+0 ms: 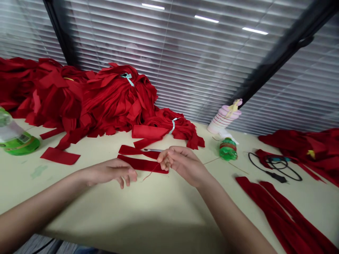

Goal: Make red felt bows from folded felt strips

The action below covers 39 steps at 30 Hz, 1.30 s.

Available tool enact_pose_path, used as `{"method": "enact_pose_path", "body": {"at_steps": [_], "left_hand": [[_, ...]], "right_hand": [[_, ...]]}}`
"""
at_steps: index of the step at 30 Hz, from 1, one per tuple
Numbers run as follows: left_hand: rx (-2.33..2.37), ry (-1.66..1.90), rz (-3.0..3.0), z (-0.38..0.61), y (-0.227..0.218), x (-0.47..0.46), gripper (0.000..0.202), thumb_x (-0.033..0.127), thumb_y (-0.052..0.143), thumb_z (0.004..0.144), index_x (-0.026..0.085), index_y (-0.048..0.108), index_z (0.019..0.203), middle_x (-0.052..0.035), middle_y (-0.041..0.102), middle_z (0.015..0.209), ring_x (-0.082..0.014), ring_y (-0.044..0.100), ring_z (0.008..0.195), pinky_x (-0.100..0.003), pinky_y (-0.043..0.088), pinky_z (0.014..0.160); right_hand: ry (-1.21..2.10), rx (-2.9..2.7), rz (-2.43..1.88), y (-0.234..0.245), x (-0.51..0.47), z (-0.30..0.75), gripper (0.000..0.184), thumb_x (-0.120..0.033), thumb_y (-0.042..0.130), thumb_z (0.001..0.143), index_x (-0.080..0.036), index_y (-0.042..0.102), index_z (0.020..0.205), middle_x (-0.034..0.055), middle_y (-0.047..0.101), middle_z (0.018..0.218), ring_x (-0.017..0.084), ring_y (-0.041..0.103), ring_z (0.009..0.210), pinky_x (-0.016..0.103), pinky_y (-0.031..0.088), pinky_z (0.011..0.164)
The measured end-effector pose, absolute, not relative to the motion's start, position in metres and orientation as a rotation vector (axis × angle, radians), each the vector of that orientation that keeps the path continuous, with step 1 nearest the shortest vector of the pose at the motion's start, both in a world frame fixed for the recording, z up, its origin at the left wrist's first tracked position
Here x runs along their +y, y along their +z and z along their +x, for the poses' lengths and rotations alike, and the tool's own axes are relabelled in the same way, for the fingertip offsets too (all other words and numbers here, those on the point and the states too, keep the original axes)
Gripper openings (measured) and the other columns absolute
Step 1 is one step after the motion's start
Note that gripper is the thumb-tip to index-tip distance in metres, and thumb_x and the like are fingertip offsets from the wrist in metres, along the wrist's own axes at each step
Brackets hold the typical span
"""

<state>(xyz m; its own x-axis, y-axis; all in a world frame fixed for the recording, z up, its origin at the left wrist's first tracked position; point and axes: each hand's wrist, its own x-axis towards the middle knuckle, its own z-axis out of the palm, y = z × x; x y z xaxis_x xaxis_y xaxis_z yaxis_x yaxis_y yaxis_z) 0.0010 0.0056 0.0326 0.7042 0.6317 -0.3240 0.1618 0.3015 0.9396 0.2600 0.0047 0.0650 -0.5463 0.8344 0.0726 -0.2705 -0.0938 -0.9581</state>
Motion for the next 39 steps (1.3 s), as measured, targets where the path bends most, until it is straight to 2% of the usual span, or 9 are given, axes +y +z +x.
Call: {"method": "enact_pose_path", "body": {"at_steps": [7, 10, 13, 17, 20, 24, 29, 33, 39], "left_hand": [[0.626, 0.606, 1.22, 0.046, 0.072, 0.011, 0.029, 0.03, 0.063, 0.081, 0.019, 0.063, 0.108, -0.0056, 0.06, 0.114, -0.02, 0.048, 0.116, -0.031, 0.033, 0.103], [0.532, 0.594, 1.116, 0.074, 0.073, 0.011, 0.029, 0.029, 0.063, 0.068, 0.018, 0.062, 0.095, -0.005, 0.063, 0.1, -0.0201, 0.058, 0.098, -0.034, 0.041, 0.094], [0.561, 0.501, 1.041, 0.087, 0.068, 0.013, 0.025, 0.034, 0.052, 0.072, 0.013, 0.06, 0.083, -0.0085, 0.062, 0.089, -0.012, 0.053, 0.063, -0.028, 0.047, 0.064], [0.636, 0.468, 1.015, 0.083, 0.066, 0.015, 0.03, 0.038, 0.051, 0.084, 0.01, 0.061, 0.076, 0.0049, 0.039, 0.054, -0.0035, 0.018, 0.042, -0.016, 0.017, 0.039], [0.642, 0.519, 1.03, 0.076, 0.068, 0.013, 0.032, 0.039, 0.057, 0.087, 0.011, 0.061, 0.07, 0.0101, 0.021, 0.047, -0.004, 0.012, 0.041, -0.017, 0.01, 0.038], [0.562, 0.63, 1.025, 0.074, 0.066, 0.009, 0.027, 0.037, 0.059, 0.087, 0.013, 0.065, 0.077, 0.0102, 0.019, 0.048, -0.0043, 0.013, 0.041, -0.017, 0.014, 0.038], [0.468, 0.918, 1.004, 0.082, 0.06, 0.01, 0.024, 0.033, 0.062, 0.085, 0.013, 0.066, 0.074, -0.0012, 0.052, 0.07, -0.0087, 0.047, 0.065, -0.019, 0.042, 0.062], [0.429, 1.063, 0.973, 0.084, 0.064, 0.012, 0.023, 0.032, 0.062, 0.085, 0.013, 0.064, 0.071, -0.0054, 0.058, 0.087, -0.0142, 0.052, 0.088, -0.024, 0.043, 0.085], [0.475, 1.039, 0.937, 0.078, 0.069, 0.013, 0.02, 0.03, 0.056, 0.09, 0.015, 0.059, 0.077, 0.0055, 0.031, 0.057, -0.0073, 0.034, 0.052, -0.017, 0.038, 0.052]], "right_hand": [[1.687, -1.494, -0.741, 0.065, -0.001, 0.255, 0.033, -0.035, 0.057, 0.087, -0.017, 0.051, 0.06, 0.0039, 0.064, 0.079, 0.01, 0.05, 0.057, 0.027, 0.037, 0.055], [1.546, -1.589, -0.844, 0.065, -0.001, 0.257, 0.034, -0.04, 0.054, 0.087, -0.017, 0.053, 0.062, -0.003, 0.051, 0.057, 0.008, 0.039, 0.047, 0.025, 0.029, 0.048], [1.4, -1.647, -0.913, 0.067, -0.002, 0.261, 0.032, -0.041, 0.059, 0.084, -0.017, 0.058, 0.063, -0.004, 0.047, 0.054, 0.008, 0.036, 0.048, 0.024, 0.027, 0.049], [1.221, -1.693, -1.013, 0.072, 0.0, 0.265, 0.033, -0.04, 0.064, 0.08, -0.015, 0.06, 0.059, -0.0024, 0.049, 0.06, 0.008, 0.036, 0.053, 0.025, 0.025, 0.05], [1.232, -1.696, -1.049, 0.071, 0.002, 0.265, 0.035, -0.042, 0.061, 0.082, -0.016, 0.058, 0.059, -0.0071, 0.036, 0.048, 0.007, 0.026, 0.046, 0.025, 0.018, 0.046], [1.334, -1.683, -1.015, 0.066, 0.003, 0.261, 0.037, -0.047, 0.055, 0.086, -0.018, 0.053, 0.063, -0.0094, 0.029, 0.047, 0.006, 0.021, 0.043, 0.023, 0.016, 0.043], [1.394, -1.696, -0.952, 0.06, 0.003, 0.256, 0.035, -0.05, 0.048, 0.088, -0.018, 0.051, 0.073, -0.0084, 0.034, 0.052, 0.007, 0.027, 0.045, 0.022, 0.021, 0.043], [1.401, -1.763, -0.93, 0.059, 0.002, 0.254, 0.032, -0.046, 0.05, 0.088, -0.017, 0.054, 0.074, -0.0064, 0.039, 0.055, 0.008, 0.033, 0.05, 0.022, 0.026, 0.046], [1.405, -1.877, -0.963, 0.056, 0.002, 0.249, 0.025, -0.033, 0.047, 0.088, -0.017, 0.057, 0.072, -0.003, 0.051, 0.058, 0.009, 0.045, 0.052, 0.022, 0.037, 0.05]]}}
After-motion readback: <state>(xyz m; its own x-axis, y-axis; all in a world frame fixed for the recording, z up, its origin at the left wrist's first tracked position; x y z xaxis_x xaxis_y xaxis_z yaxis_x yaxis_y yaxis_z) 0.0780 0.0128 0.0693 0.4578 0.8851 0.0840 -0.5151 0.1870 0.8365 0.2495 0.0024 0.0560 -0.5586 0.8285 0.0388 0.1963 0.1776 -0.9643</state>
